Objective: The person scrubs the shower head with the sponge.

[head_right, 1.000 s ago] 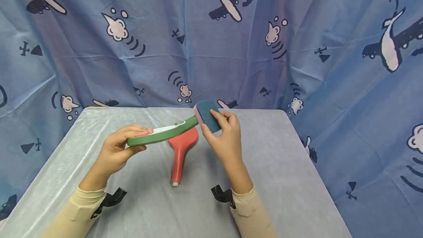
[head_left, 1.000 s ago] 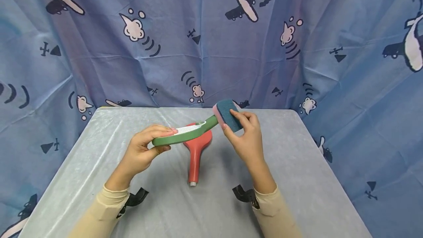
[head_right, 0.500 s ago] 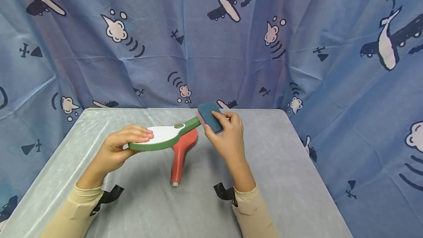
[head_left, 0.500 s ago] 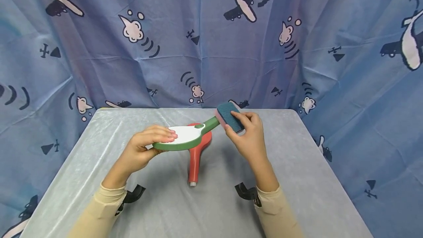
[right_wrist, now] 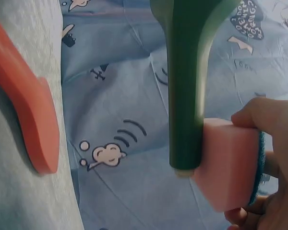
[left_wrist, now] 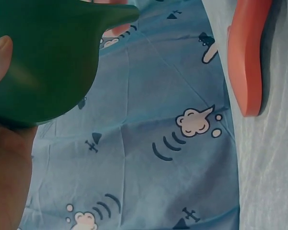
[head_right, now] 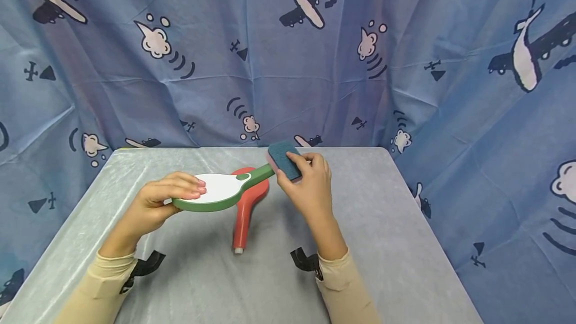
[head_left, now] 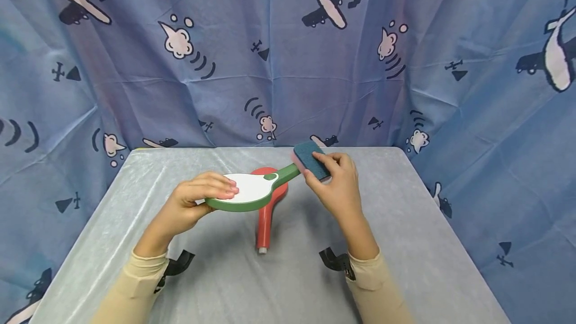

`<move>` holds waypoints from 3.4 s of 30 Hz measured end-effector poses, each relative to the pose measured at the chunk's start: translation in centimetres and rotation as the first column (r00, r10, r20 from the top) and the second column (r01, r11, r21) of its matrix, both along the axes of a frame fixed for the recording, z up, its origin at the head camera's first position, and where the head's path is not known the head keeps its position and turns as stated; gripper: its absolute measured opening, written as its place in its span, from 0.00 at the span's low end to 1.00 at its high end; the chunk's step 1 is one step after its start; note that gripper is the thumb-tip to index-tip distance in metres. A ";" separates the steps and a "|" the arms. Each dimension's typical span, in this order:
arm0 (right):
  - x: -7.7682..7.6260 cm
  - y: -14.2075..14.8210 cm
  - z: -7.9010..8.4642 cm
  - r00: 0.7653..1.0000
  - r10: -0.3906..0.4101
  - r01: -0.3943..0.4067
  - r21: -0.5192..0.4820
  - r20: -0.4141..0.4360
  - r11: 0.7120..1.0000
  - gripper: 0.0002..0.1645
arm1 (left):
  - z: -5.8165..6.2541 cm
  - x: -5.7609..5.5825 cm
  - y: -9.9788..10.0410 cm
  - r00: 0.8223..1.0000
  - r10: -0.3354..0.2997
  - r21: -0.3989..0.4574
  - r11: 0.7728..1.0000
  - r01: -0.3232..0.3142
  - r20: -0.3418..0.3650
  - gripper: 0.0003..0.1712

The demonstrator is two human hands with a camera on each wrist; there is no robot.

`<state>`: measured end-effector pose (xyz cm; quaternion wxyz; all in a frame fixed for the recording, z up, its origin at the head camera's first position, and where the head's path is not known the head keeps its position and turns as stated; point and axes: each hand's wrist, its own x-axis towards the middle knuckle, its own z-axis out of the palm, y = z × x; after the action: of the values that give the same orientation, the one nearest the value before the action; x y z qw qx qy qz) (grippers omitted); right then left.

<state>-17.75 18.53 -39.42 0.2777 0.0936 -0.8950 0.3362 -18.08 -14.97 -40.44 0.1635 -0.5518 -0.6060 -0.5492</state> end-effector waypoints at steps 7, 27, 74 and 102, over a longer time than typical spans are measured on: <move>1.0 -1.1 0.4 0.967 0.247 -0.245 -0.039 0.061 0.969 0.28 | 0.0 0.0 -0.3 0.999 -0.019 0.004 1.000 0.018 0.047 0.27; 0.3 0.1 0.4 0.993 0.117 -0.117 -0.015 0.028 0.993 0.27 | 0.3 0.0 -1.0 0.990 -0.115 0.023 0.993 0.113 0.080 0.20; -1.2 -2.3 -1.7 0.770 0.589 -0.065 -0.889 0.245 0.454 0.22 | 1.4 0.3 -1.4 0.600 -0.126 0.498 0.702 -0.509 0.790 0.16; -0.9 -4.7 -3.1 0.750 0.630 -0.056 -0.930 0.201 0.363 0.14 | 2.2 1.9 0.6 0.649 -0.393 0.727 0.567 -0.387 0.651 0.28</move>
<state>-18.70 13.86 -42.52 -0.0570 0.0330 -0.5777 0.8136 -16.15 -14.36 -38.28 0.1294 -0.1255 -0.2845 -0.9416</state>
